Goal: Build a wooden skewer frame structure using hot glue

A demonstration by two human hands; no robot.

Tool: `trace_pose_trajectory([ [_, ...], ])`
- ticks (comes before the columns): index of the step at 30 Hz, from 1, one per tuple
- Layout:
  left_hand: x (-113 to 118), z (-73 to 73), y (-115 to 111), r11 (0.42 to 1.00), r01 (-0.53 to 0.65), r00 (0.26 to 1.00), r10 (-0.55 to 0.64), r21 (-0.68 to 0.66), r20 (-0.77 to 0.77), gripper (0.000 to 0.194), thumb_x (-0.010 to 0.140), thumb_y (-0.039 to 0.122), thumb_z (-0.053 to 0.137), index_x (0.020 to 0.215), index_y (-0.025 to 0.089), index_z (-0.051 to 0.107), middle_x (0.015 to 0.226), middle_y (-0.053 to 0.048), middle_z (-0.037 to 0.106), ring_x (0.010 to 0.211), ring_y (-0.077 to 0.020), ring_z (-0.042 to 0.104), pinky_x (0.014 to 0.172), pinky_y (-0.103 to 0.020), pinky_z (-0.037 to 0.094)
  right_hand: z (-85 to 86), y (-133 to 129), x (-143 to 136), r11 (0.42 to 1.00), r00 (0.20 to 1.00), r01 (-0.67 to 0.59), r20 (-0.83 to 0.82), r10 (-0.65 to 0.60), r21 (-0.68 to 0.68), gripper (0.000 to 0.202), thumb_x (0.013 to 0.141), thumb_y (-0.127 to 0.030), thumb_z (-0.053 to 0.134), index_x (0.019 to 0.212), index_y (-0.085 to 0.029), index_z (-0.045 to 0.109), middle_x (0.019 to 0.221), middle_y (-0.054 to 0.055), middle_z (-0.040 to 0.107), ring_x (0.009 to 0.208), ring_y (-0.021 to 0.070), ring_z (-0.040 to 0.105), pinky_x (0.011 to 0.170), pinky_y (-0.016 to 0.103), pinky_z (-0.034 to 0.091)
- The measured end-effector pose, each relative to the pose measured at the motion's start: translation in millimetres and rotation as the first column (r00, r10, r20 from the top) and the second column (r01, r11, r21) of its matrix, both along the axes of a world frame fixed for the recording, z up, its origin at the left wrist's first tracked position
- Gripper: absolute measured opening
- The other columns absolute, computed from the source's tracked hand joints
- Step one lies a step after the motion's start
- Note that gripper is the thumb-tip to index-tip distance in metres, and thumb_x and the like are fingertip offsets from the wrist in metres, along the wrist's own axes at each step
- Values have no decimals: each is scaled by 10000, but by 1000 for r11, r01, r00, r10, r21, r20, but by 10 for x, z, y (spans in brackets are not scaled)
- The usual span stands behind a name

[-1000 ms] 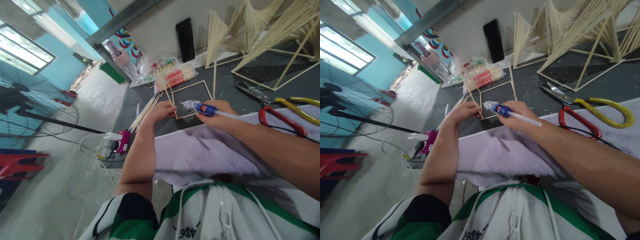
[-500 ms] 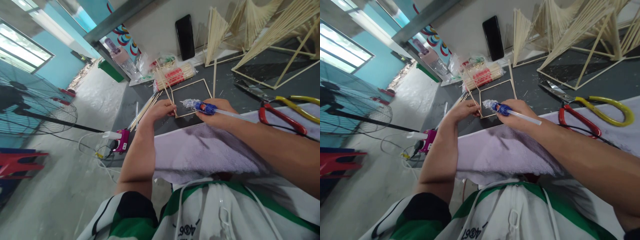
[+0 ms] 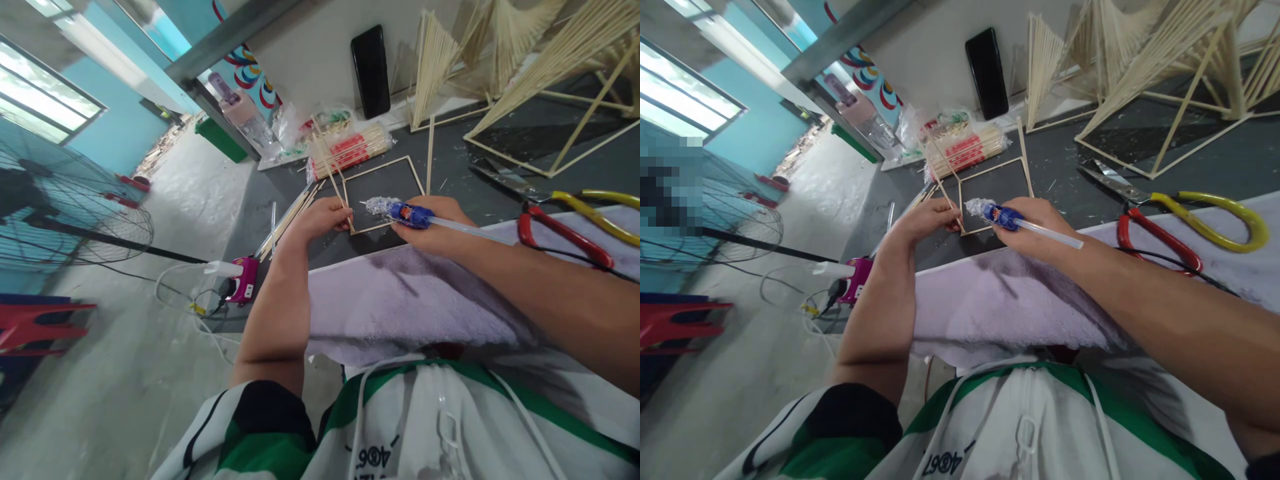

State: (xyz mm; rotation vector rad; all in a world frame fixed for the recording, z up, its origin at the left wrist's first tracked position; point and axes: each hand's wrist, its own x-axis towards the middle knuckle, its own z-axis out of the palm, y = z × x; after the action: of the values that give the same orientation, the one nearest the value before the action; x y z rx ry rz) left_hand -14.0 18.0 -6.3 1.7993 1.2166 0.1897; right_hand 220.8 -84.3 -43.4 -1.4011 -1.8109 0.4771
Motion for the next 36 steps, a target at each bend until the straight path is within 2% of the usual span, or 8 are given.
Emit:
trace_pose_trajectory([
  [12,27,26,-29,1000,-26,1000,26,-14,2,185,904,179,548,745,119,620,694,-32,667,604,-89,596,641,-233,484,39,-11,-11,1000,999,12,31,-12,-12,146,783,-337,621,683,-232,616,713,23,651,718,191,623,671,308,451],
  [23,39,42,-44,1000,-22,1000,22,-1,4,193,910,171,536,742,119,615,679,-24,657,595,-77,583,614,-207,469,11,-9,-2,1000,1000,7,1,-7,16,156,780,-337,623,672,-225,605,710,17,650,690,172,616,655,296,446],
  [28,33,36,-38,1000,-24,1000,24,2,-1,190,906,171,538,742,120,618,687,-31,663,605,-91,595,635,-237,484,-1,-12,-2,1000,1000,-2,-21,3,16,171,785,-351,622,663,-235,596,698,14,645,678,172,609,645,298,445],
  [36,38,35,-33,999,-32,999,32,-7,-1,182,902,178,565,732,127,607,674,-21,660,603,-87,597,637,-231,481,-15,5,6,1000,1000,-6,6,6,19,173,789,-345,606,666,-223,600,696,16,643,683,166,607,659,294,437],
])
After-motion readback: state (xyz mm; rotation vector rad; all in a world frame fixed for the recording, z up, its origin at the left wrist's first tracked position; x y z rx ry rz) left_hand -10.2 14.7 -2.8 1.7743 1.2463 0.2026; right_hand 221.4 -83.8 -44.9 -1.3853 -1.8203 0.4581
